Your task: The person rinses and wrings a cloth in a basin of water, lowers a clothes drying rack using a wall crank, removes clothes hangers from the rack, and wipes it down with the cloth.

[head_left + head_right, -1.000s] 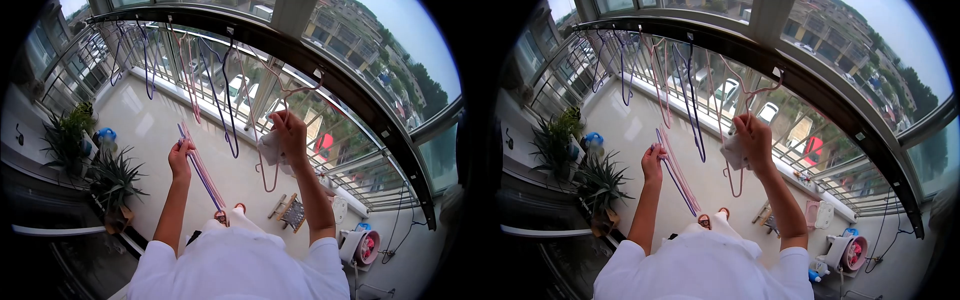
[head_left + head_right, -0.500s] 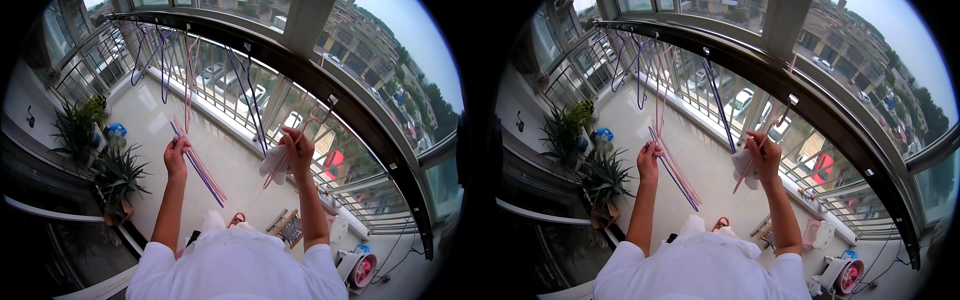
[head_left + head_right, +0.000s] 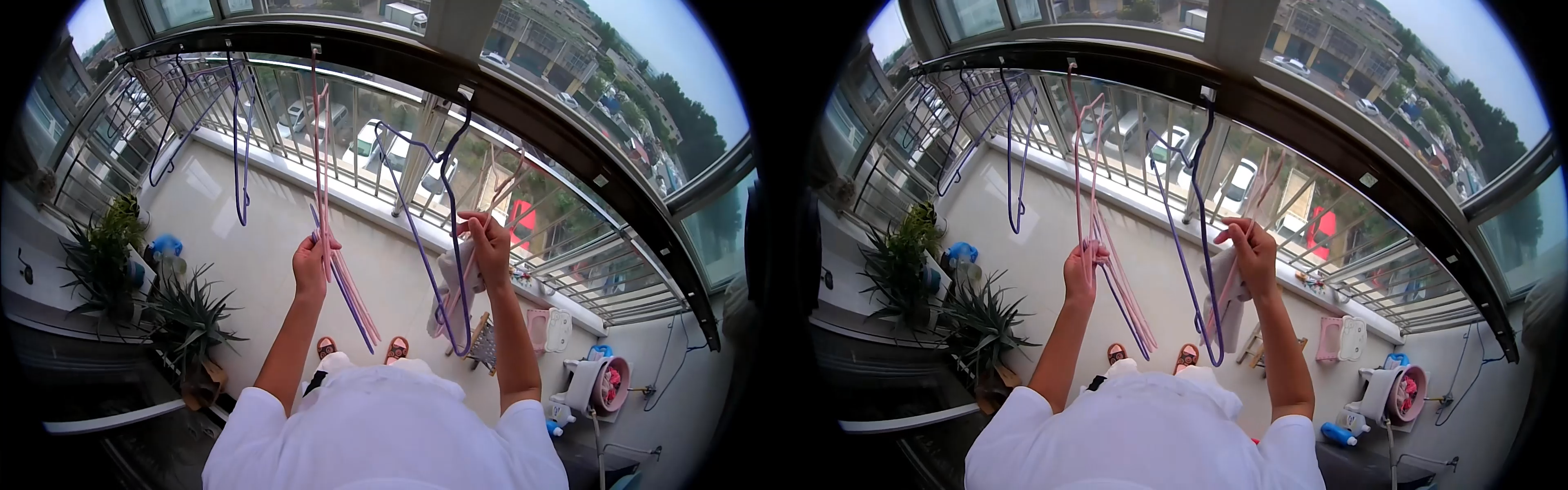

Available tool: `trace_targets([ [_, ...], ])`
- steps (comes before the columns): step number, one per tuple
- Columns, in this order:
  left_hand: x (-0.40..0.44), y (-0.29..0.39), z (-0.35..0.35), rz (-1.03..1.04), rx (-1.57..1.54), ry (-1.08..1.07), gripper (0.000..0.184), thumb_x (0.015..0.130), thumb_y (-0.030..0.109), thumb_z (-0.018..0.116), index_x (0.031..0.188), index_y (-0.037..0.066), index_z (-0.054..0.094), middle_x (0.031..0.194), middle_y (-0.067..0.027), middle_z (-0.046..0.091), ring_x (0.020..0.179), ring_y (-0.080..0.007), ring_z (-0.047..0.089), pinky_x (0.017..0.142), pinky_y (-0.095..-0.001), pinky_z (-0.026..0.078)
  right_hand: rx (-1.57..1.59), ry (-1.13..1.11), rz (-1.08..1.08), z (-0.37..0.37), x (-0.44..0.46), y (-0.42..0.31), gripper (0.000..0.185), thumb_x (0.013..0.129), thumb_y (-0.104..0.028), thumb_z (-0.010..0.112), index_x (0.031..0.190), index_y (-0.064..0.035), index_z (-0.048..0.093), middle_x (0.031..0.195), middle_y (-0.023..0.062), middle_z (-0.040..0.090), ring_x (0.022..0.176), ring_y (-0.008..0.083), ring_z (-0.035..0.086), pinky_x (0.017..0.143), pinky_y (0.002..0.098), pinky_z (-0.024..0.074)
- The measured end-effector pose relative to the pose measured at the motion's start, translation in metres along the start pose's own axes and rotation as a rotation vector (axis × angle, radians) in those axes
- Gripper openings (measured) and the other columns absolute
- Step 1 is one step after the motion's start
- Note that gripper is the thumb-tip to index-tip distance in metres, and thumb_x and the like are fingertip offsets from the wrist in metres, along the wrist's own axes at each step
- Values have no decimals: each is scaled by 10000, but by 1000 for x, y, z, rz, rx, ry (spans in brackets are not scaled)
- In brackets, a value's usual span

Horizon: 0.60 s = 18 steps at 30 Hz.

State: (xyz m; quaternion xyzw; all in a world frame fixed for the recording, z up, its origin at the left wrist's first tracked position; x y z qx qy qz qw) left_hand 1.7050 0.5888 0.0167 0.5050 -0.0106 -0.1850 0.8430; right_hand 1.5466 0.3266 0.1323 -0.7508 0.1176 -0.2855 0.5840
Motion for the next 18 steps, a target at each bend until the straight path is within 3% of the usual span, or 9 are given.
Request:
trace_targets([
  [3,1,15,7,-22,-12,-80,92,872,109,572,879,17,576,745,-61,635,702,-99,581,691,-208,432,155,-60,-69,28,17,-24,347,953,-295,471,1052,14,595,874,113,671,814,91,604,723,214,459],
  [6,-6,28,10,-36,8,-151,112,866,125,582,876,14,572,737,-61,632,706,-106,579,713,-227,432,465,-219,154,47,30,-56,415,932,-376,485,1041,8,601,841,107,671,714,114,641,630,248,516],
  [9,-12,37,2,-78,35,-209,125,859,131,592,878,9,568,729,-65,627,721,-117,578,768,-261,427,505,-243,158,82,34,-73,399,891,-367,559,1040,0,603,781,95,665,617,122,639,557,249,522],
  [12,-11,41,-10,-58,4,-255,129,862,132,590,886,7,569,730,-67,627,720,-113,575,772,-257,423,521,-305,141,113,34,-74,358,860,-312,607,1037,-1,599,770,91,660,615,121,637,554,234,517],
  [13,-10,43,-16,-51,3,-247,140,862,134,591,893,0,569,729,-68,626,724,-111,575,763,-253,424,555,-307,209,123,33,-79,259,850,-227,611,990,-9,607,821,103,659,660,125,640,579,236,519],
  [16,-5,49,-38,-47,12,-246,145,857,126,596,904,-9,569,759,-70,627,735,-112,576,753,-250,431,683,-254,285,159,38,-82,292,872,-225,584,1046,10,576,828,109,649,673,129,631,571,215,509],
  [18,0,51,-56,-16,-5,-282,154,847,109,603,927,-17,567,802,-72,627,733,-122,585,738,-248,442,737,-172,221,177,36,-90,190,861,-172,587,977,-23,594,857,101,653,704,134,626,616,231,510],
])
Point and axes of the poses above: each hand's wrist, its own x-axis towards the middle knuckle, its own z-axis out of the palm, y = z × x, the point moved 1 cm from there along x, towards the middle knuckle
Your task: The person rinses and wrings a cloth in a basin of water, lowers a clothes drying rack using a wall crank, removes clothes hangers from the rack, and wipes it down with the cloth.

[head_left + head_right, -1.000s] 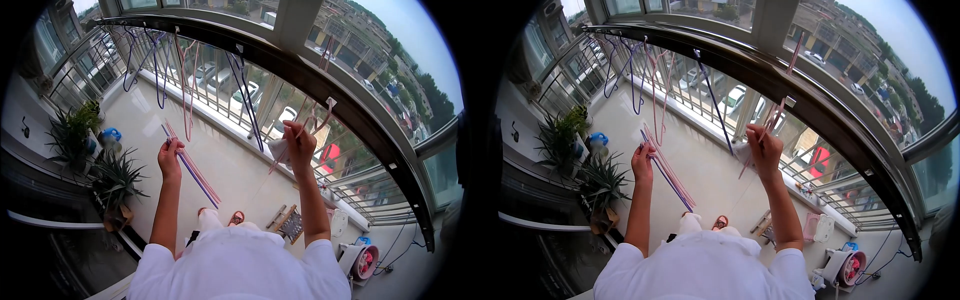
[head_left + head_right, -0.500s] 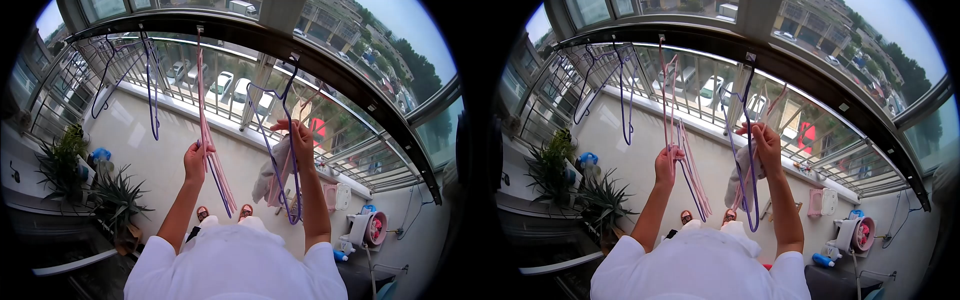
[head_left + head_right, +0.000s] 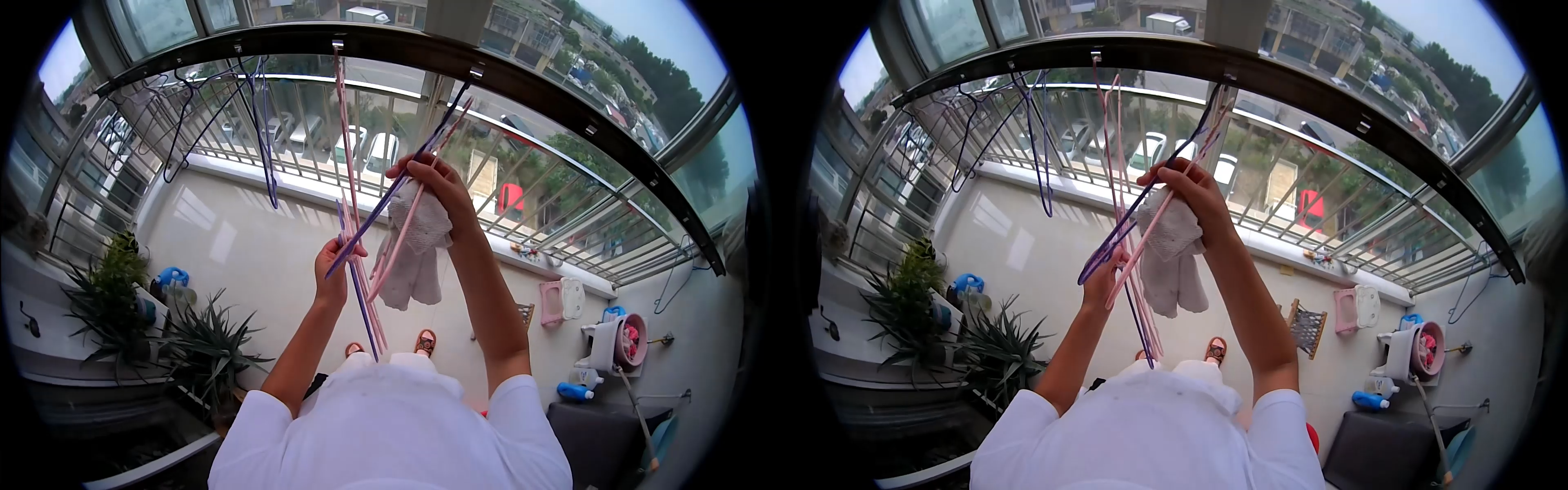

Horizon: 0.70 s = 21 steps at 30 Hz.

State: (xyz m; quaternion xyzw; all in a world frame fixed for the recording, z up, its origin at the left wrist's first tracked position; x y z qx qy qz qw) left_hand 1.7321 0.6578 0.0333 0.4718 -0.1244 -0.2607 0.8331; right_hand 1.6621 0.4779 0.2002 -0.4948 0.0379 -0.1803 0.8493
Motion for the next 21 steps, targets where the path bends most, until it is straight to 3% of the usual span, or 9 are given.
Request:
trace_targets([
  [3,-9,15,-11,57,-28,-33,157,843,113,612,936,-6,568,766,-75,635,745,-131,605,734,-243,442,-141,89,-176,16,5,8,138,869,-152,581,943,-36,597,869,92,651,791,131,605,704,260,489],
  [6,-6,18,-26,-49,35,25,157,847,125,617,928,0,569,741,-74,645,762,-128,612,737,-247,443,-185,91,-213,18,13,21,142,875,-143,578,960,-30,586,869,84,648,808,129,599,714,254,482],
  [11,-6,23,-45,14,66,33,84,875,93,564,863,9,565,755,-67,612,733,-129,573,728,-240,415,-280,110,-274,11,27,38,142,889,-130,561,990,-32,578,857,67,631,801,122,594,709,253,481],
  [17,-9,17,-61,-38,84,45,108,871,101,570,901,-1,557,762,-68,617,727,-125,565,727,-235,409,-446,-6,-316,-16,39,43,88,889,-65,530,965,-30,558,880,63,628,845,131,589,783,281,463],
  [21,-6,10,-67,-69,124,63,119,869,106,575,924,2,558,766,-65,620,725,-121,565,731,-239,413,-476,-19,-342,-24,40,35,92,878,-6,507,951,-22,560,874,48,628,831,125,595,765,263,464],
])
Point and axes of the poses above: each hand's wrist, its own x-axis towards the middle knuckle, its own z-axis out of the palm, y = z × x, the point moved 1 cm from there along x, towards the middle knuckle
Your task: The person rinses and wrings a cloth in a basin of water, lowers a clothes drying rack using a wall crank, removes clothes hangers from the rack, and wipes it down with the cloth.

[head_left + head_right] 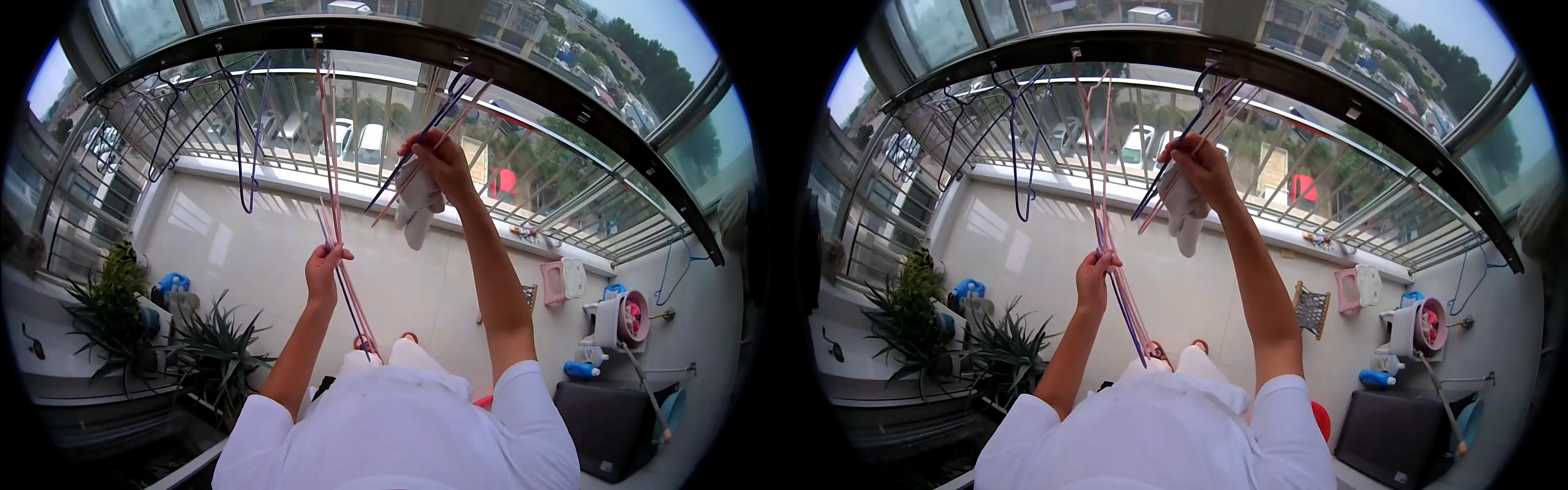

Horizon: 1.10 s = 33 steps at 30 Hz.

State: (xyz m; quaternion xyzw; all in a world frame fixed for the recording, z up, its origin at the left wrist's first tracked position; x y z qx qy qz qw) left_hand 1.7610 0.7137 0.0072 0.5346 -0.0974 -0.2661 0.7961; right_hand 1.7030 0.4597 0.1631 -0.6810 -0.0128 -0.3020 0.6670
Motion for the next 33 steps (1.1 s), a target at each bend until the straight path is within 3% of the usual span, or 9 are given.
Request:
trace_targets([
  [3,-1,-6,3,6,-34,20,134,870,122,578,939,8,562,774,-67,630,746,-114,564,766,-247,409,-132,-46,112,-5,-26,2,82,872,-5,514,929,-22,571,858,33,620,806,114,581,742,259,459],
  [4,-2,-6,5,2,-37,23,147,869,134,582,946,11,567,777,-68,638,767,-109,563,793,-253,401,-189,-135,115,-5,-42,1,84,868,15,485,920,-18,543,857,37,591,852,126,571,792,270,448],
  [9,-10,-8,27,53,-4,15,176,887,136,559,999,2,548,877,-106,659,867,-135,581,870,-282,404,-247,-281,362,-15,-127,28,87,893,-30,477,955,-27,539,804,11,552,761,91,519,679,241,431],
  [15,-16,-22,86,102,-38,-91,233,942,175,474,1085,-5,507,1051,-131,634,1016,-150,555,979,-298,343,-342,-461,621,-21,-204,79,80,876,-85,509,938,-37,524,759,69,587,704,170,556,668,308,452],
  [18,-23,-40,100,24,-67,-125,220,938,181,488,1061,1,514,989,-112,651,965,-135,575,938,-268,375,-474,-536,576,-15,-220,90,123,859,-155,540,875,-34,533,781,128,607,716,286,576,675,380,449],
  [21,-31,-52,102,-38,-63,-126,230,903,176,569,1043,0,521,928,-98,652,896,-112,587,835,-243,424,-568,-632,595,-16,-225,96,159,852,-189,551,868,-31,543,783,149,606,739,315,578,677,392,448],
  [24,-41,-52,105,-52,-71,-107,232,856,125,629,1026,13,519,868,-72,647,837,-102,595,774,-226,440,-758,-746,601,-12,-225,97,197,849,-229,556,860,-32,561,793,163,607,760,323,582,681,402,449],
  [30,-55,-42,92,-34,-53,-46,199,837,79,629,994,6,531,850,-74,644,823,-131,605,799,-255,453,-729,-808,603,-10,-215,105,297,853,-329,574,845,-34,595,771,156,612,742,321,591,664,402,459],
  [33,-47,-33,69,21,-106,61,125,845,70,597,940,2,552,810,-74,645,811,-117,602,780,-239,449,-791,-676,585,-15,-172,72,337,852,-374,582,888,-40,615,766,148,620,728,296,598,653,382,461],
])
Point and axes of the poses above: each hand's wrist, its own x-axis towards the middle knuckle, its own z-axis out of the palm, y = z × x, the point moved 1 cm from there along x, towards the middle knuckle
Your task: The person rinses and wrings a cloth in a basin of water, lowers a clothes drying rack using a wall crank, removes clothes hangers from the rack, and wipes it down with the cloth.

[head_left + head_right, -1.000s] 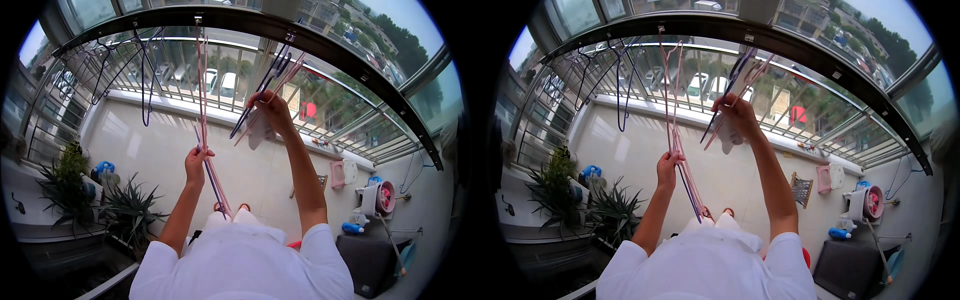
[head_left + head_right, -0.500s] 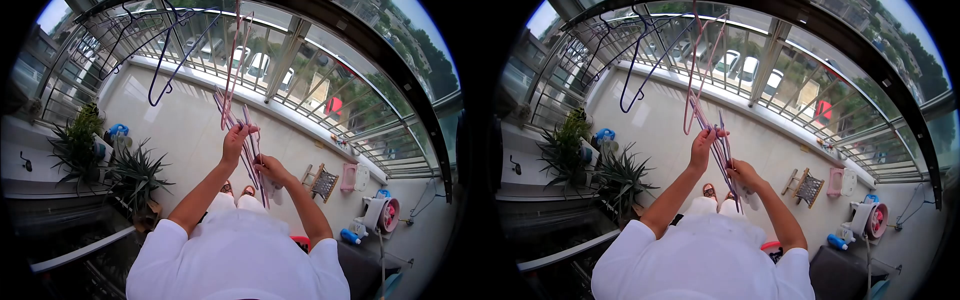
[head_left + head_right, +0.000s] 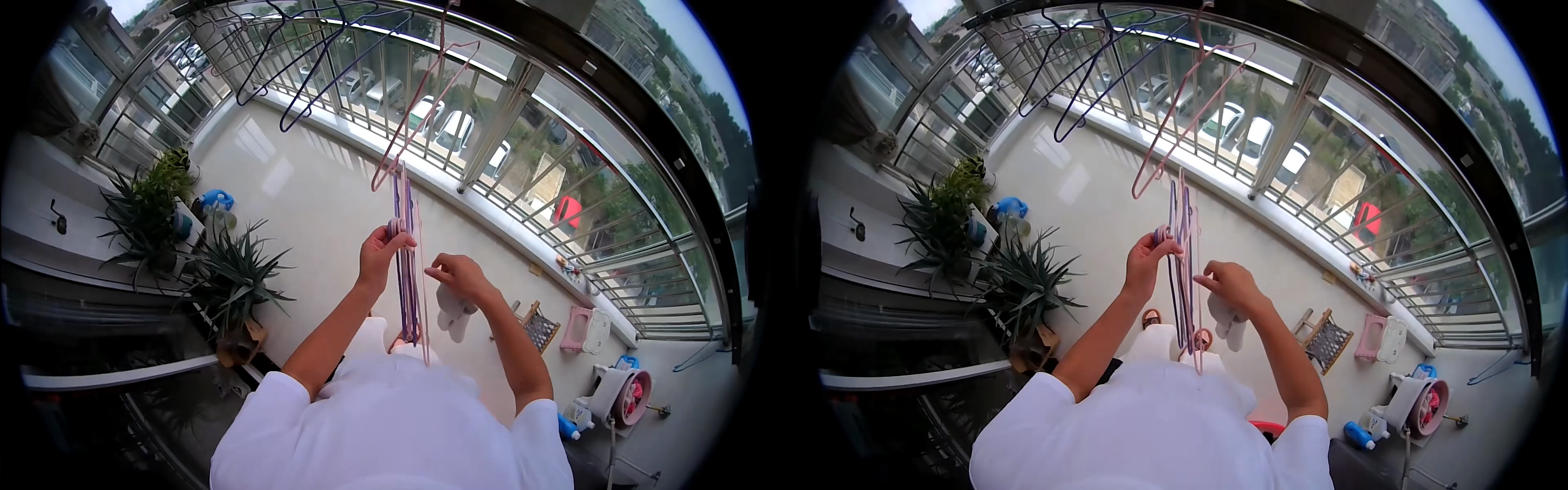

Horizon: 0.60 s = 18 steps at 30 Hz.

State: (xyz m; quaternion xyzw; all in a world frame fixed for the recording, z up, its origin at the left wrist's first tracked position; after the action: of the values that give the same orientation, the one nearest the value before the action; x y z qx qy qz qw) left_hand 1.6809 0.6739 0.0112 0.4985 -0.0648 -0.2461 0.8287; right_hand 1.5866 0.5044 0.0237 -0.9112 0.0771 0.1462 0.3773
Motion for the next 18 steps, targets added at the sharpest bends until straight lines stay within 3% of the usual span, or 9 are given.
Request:
trace_targets([
  [4,19,16,-45,-20,-171,72,154,843,57,575,974,-23,562,787,-77,624,768,-147,589,770,-272,464,373,404,-159,-59,26,-45,324,863,-349,599,945,-35,609,662,80,597,608,157,571,570,275,433],
  [6,30,23,-70,-117,-183,32,211,850,69,565,1035,-32,547,780,-69,606,766,-158,582,782,-299,467,522,443,-216,-82,44,-96,349,878,-346,589,979,-13,605,647,54,585,620,108,558,568,241,419],
  [10,56,40,-125,-314,-184,-64,279,860,89,555,1101,-49,527,755,-59,576,759,-167,568,782,-324,464,620,437,-190,-106,116,-150,611,825,-534,579,1048,34,609,725,80,618,664,140,579,620,276,446],
  [11,61,45,-139,-342,-203,-87,247,866,99,550,1070,-40,538,748,-60,570,754,-169,563,771,-327,464,629,476,-176,-108,131,-162,543,836,-550,554,1021,-46,631,583,-22,498,559,59,482,541,213,365],
  [14,74,49,-180,-405,-243,-83,211,864,97,557,1035,-25,549,757,-53,573,747,-167,559,764,-317,460,728,514,-139,-108,168,-190,429,808,-443,654,939,-35,649,696,-6,541,610,72,497,551,221,388],
  [18,86,74,-205,-437,-202,-132,139,859,84,577,967,-4,578,801,-42,592,767,-143,561,761,-275,446,785,547,-193,-101,203,-195,423,796,-378,683,977,0,630,813,48,609,643,92,539,555,228,424],
])
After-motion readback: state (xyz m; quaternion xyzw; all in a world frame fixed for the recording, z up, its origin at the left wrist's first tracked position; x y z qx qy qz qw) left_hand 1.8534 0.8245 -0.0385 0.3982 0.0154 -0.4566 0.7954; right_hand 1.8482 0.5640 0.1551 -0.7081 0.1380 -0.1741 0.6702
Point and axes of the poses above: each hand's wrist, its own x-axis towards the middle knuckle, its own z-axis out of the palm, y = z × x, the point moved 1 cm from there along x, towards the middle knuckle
